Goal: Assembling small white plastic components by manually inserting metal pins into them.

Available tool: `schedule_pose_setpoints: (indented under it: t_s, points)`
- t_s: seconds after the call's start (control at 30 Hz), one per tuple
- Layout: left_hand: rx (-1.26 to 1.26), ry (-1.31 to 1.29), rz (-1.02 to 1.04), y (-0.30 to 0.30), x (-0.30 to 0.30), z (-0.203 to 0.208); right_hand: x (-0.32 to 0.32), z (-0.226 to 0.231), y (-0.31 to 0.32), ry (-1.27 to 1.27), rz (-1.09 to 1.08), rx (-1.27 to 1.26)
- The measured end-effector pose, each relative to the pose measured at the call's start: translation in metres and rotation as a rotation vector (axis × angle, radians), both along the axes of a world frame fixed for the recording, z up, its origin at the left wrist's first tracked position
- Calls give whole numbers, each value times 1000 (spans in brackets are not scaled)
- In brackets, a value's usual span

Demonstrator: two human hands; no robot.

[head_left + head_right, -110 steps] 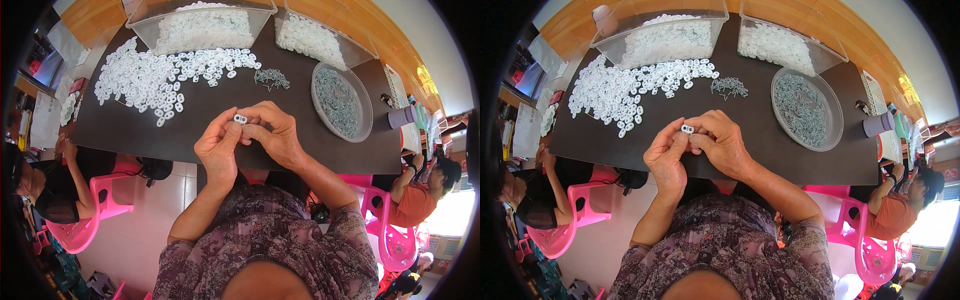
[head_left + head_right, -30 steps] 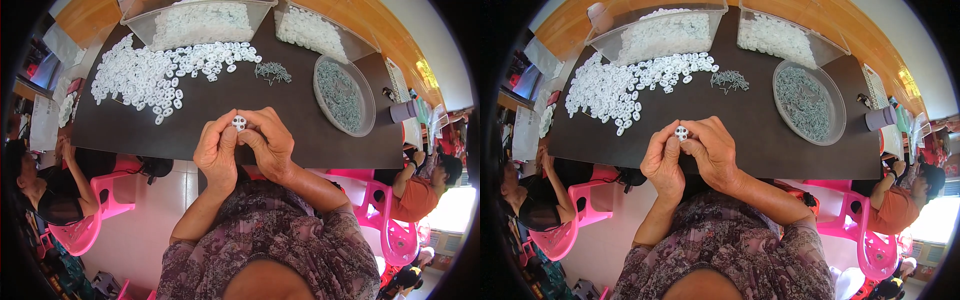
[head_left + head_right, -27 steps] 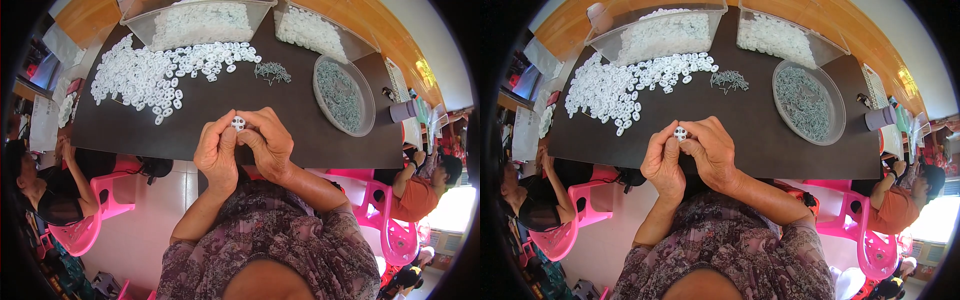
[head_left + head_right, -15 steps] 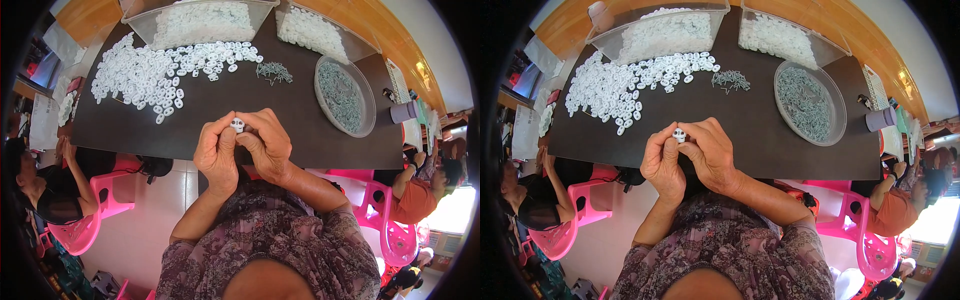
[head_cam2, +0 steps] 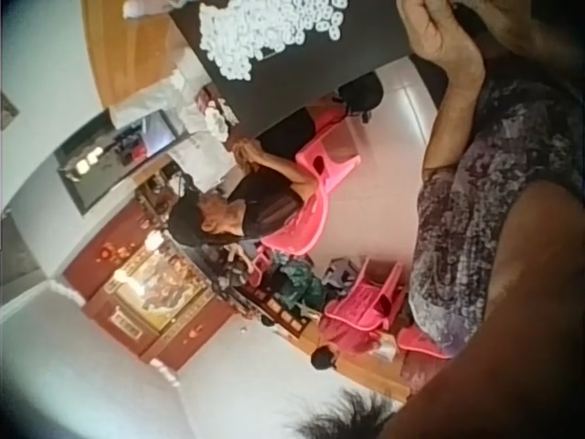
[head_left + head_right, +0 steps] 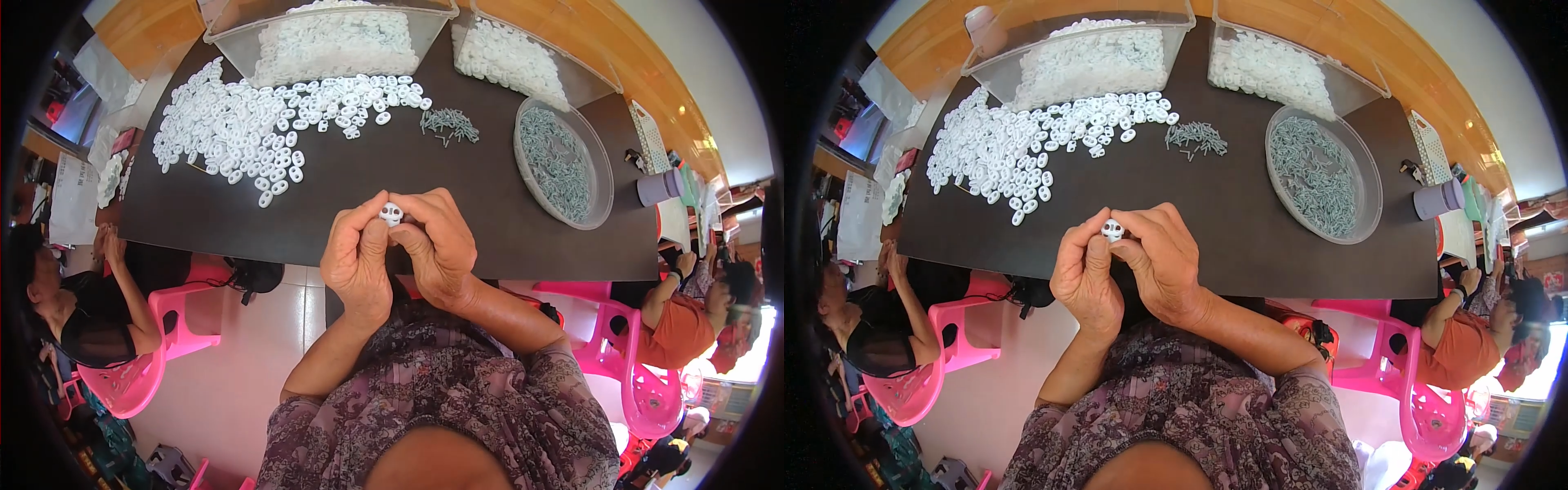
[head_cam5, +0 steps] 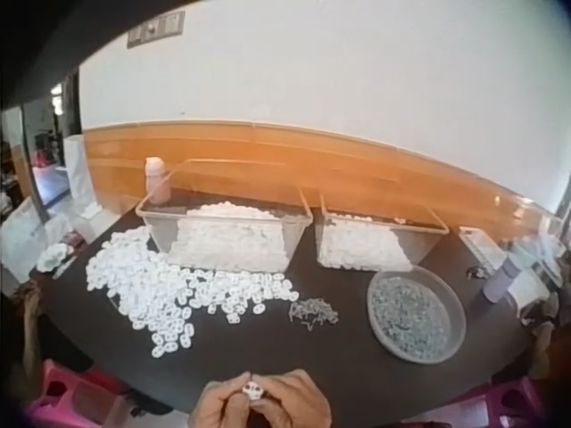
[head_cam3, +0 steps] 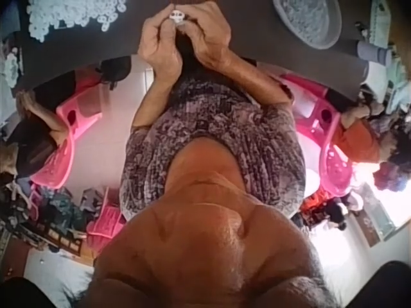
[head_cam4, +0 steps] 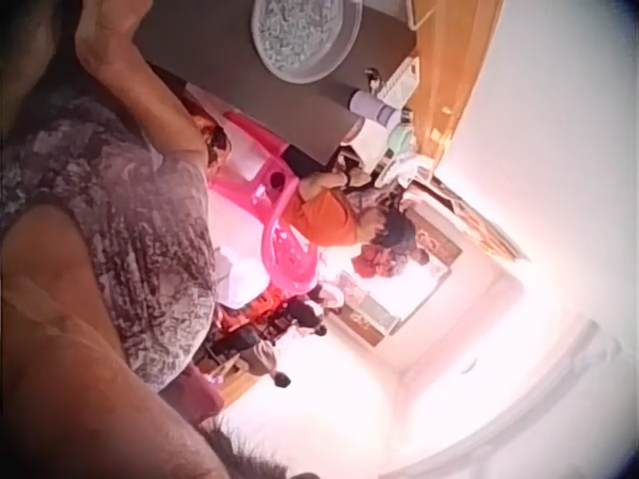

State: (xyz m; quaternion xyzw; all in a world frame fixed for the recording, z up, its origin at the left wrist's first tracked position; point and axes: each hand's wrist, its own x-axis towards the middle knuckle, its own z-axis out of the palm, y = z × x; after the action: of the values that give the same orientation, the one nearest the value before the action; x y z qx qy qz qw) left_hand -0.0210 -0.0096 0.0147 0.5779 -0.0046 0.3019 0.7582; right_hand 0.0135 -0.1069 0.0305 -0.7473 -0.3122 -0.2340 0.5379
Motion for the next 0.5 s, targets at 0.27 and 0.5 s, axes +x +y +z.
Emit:
schedule_pose_setpoints:
  t_s: [0.27,0.5]
  points:
    - [32,-55,84,-7,-1,0,1,-2,7,-114,-38,13]
    - [82,-54,153,-9,0,-2,-1,-4,8,-130,-46,5]
